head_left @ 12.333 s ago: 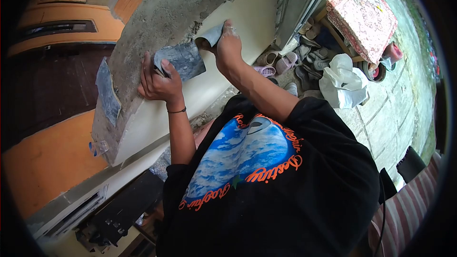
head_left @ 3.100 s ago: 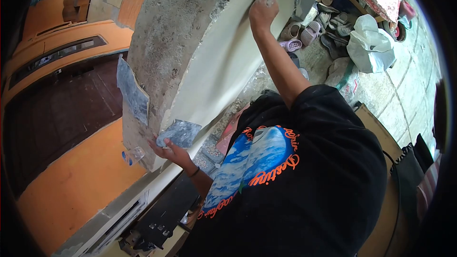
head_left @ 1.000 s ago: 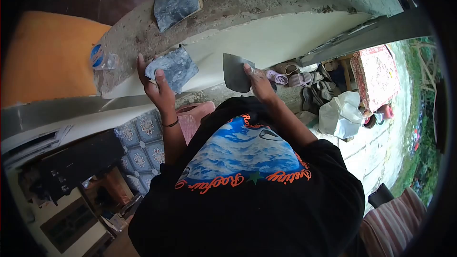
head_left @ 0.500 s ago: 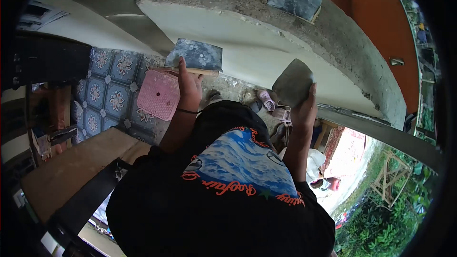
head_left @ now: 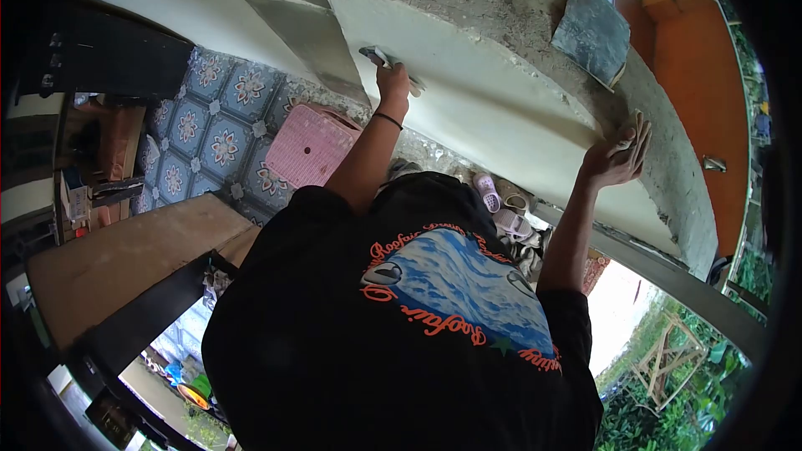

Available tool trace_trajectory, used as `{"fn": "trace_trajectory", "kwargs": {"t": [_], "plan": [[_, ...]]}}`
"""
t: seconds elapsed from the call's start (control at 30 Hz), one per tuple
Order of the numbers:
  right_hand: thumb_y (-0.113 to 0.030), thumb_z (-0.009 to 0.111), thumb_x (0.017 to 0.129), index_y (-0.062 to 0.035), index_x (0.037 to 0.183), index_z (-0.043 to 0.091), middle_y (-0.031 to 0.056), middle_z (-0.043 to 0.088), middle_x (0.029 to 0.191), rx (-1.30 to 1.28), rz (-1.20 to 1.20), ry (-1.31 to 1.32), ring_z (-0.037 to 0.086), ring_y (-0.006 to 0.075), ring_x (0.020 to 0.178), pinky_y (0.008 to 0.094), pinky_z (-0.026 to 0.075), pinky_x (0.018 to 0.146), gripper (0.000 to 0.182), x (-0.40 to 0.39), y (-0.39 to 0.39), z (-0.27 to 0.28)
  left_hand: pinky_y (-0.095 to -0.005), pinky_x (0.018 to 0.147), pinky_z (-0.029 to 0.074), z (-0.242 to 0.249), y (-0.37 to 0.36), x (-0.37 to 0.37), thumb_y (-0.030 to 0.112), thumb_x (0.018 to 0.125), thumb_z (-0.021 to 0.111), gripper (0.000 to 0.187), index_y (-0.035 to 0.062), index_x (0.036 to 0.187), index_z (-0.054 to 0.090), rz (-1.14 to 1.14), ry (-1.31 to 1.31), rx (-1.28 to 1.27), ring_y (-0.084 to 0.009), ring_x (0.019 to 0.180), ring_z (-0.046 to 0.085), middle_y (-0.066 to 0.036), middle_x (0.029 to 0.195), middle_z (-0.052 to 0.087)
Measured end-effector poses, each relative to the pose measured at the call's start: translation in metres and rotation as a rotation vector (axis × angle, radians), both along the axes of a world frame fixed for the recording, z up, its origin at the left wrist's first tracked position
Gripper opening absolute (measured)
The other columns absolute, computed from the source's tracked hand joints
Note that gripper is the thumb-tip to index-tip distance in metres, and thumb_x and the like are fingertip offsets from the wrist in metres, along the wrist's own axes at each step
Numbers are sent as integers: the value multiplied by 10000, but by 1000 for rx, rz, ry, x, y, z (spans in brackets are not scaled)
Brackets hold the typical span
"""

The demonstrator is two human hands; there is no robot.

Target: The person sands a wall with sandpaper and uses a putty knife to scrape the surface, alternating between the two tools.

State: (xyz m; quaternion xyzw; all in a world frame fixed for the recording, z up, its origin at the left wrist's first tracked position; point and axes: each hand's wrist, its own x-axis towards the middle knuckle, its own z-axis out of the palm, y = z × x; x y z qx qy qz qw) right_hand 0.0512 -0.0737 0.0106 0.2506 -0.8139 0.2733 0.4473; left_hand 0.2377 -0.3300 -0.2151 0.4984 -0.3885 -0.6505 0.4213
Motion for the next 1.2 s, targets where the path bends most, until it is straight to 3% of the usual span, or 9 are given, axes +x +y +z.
{"fn": "trace_trajectory", "kwargs": {"t": [0.07, 0.17, 0.27, 0.37, 0.57, 0.7, 0.87, 1.03, 1.2], "plan": [[-384, 300, 966, -73, 1084, 642, 95, 620, 1132, -12, 12, 1, 552, 227, 1107, 340, 348, 900, 476, -7, 1, -5, -296, 821, 456, -27, -15, -4, -1, 773, 453, 337, -47, 1106, 468, 93, 83, 10, -207, 881, 567, -109, 1008, 549], [-420, 287, 958, -83, 1047, 663, 95, 634, 1103, -36, -8, -3, 567, 222, 1078, 328, 345, 889, 513, -8, 5, -12, -330, 913, 418, -86, -41, 28, 0, 800, 439, 458, 11, 1256, 400, -352, 272, -121, -228, 1030, 528, -132, 1137, 515], [-430, 287, 954, -64, 1012, 673, 93, 637, 1097, -56, -55, 10, 572, 229, 1064, 338, 339, 901, 535, -17, 7, -19, -370, 861, 482, 35, 4, 16, -1, 804, 464, 371, 21, 1175, 452, -147, 431, 239, -253, 1015, 547, -118, 1101, 527], [-454, 296, 945, -41, 974, 680, 94, 637, 1095, -72, -85, -16, 572, 234, 1055, 346, 335, 914, 564, -13, 6, -20, -386, 924, 446, 60, 25, 20, 0, 793, 467, 360, 1, 1153, 455, -233, 299, 175, -252, 1039, 528, -120, 1103, 522], [-415, 335, 944, -82, 922, 693, 87, 668, 1006, -111, -68, 77, 578, 220, 1066, 359, 329, 904, 489, -16, 4, -21, -393, 969, 412, -20, -55, 42, -40, 766, 461, 388, 2, 1151, 464, -207, 362, 357, -257, 1077, 512, -128, 1110, 525], [-422, 350, 942, -76, 908, 695, 98, 674, 969, -121, -108, 92, 576, 207, 1073, 360, 324, 903, 490, -22, 7, -29, -382, 989, 401, 67, 7, 30, -60, 746, 456, 438, 24, 1176, 466, -169, 291, 144, -250, 1092, 506, -121, 1121, 527], [-408, 373, 940, -63, 904, 692, 91, 681, 939, -126, -88, 97, 580, 209, 1068, 353, 311, 908, 472, -20, 6, -27, -415, 958, 430, 0, -59, 48, -68, 733, 453, 430, 24, 1153, 458, -196, 188, 359, -268, 1067, 515, -108, 1094, 519], [-422, 352, 931, -58, 901, 693, 104, 649, 1053, -149, -72, 39, 562, 239, 1068, 370, 312, 927, 499, -17, 5, -25, -437, 939, 431, 61, -15, 35, -52, 743, 451, 400, 25, 1135, 460, -255, 329, 194, -288, 1060, 512, -110, 1091, 517], [-406, 354, 934, -56, 898, 692, 95, 653, 1044, -128, -63, 53, 564, 238, 1061, 368, 316, 924, 489, -18, 6, -25, -511, 934, 412, 38, -46, 43, -34, 735, 452, 369, 23, 1099, 462, -228, 230, 411, -305, 1040, 499, -125, 1081, 498]]}}
